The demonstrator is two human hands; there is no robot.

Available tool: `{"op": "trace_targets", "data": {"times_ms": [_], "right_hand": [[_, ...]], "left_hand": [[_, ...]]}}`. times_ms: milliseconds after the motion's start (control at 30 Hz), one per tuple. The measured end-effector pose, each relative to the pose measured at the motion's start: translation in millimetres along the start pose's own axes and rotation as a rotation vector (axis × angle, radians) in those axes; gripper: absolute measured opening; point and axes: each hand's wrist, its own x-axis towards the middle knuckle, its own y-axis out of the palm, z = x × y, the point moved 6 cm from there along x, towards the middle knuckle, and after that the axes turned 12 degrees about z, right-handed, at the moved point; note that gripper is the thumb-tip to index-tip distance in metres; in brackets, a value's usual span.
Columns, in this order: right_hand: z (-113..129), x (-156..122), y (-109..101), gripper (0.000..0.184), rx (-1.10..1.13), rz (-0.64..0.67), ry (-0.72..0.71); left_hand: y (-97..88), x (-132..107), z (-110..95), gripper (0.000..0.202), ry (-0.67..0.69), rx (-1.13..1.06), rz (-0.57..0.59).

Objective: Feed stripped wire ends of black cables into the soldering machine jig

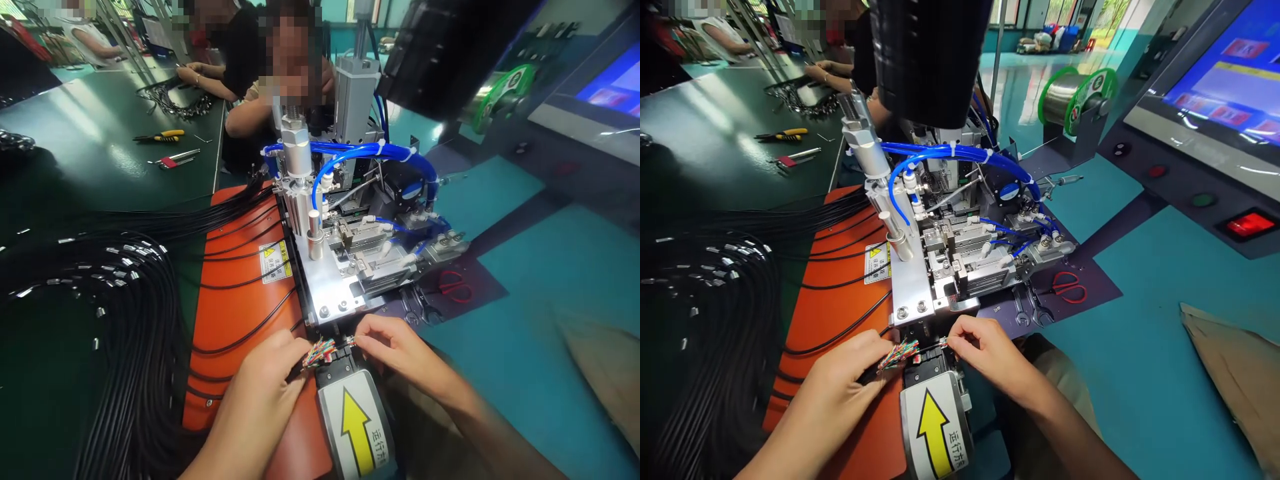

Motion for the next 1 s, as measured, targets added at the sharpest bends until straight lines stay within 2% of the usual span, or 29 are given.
{"op": "trace_targets", "data": {"times_ms": [367, 600, 833, 900, 1000], "right_hand": [[3.4, 4.5, 0.9, 0.021, -0.058, -0.026, -0.031], [4.3, 2.4, 2.4, 0.024, -0.07, -0.007, -0.062], [6.5, 4.3, 0.8, 0.024, -0.114, 0.043, -0.063], [5.3, 3.9, 3.2, 0.024, -0.096, -0.008, -0.064], [1.5, 1.6, 7.2, 0.024, -0.058, -0.156, -0.056]], "left_hand": [[4.0, 3.0, -5.6, 0.021, 0.052, 0.037, 0.157], [3.6, 6.0, -3.3, 0.025, 0.026, 0.141, 0.174], [0.4, 6.9, -7.3, 0.024, 0.006, 0.053, 0.131], [0.7, 7.4, -7.7, 0.024, 0.01, 0.045, 0.128], [0.5, 7.6, -5.2, 0.022, 0.036, 0.057, 0.103]]}}
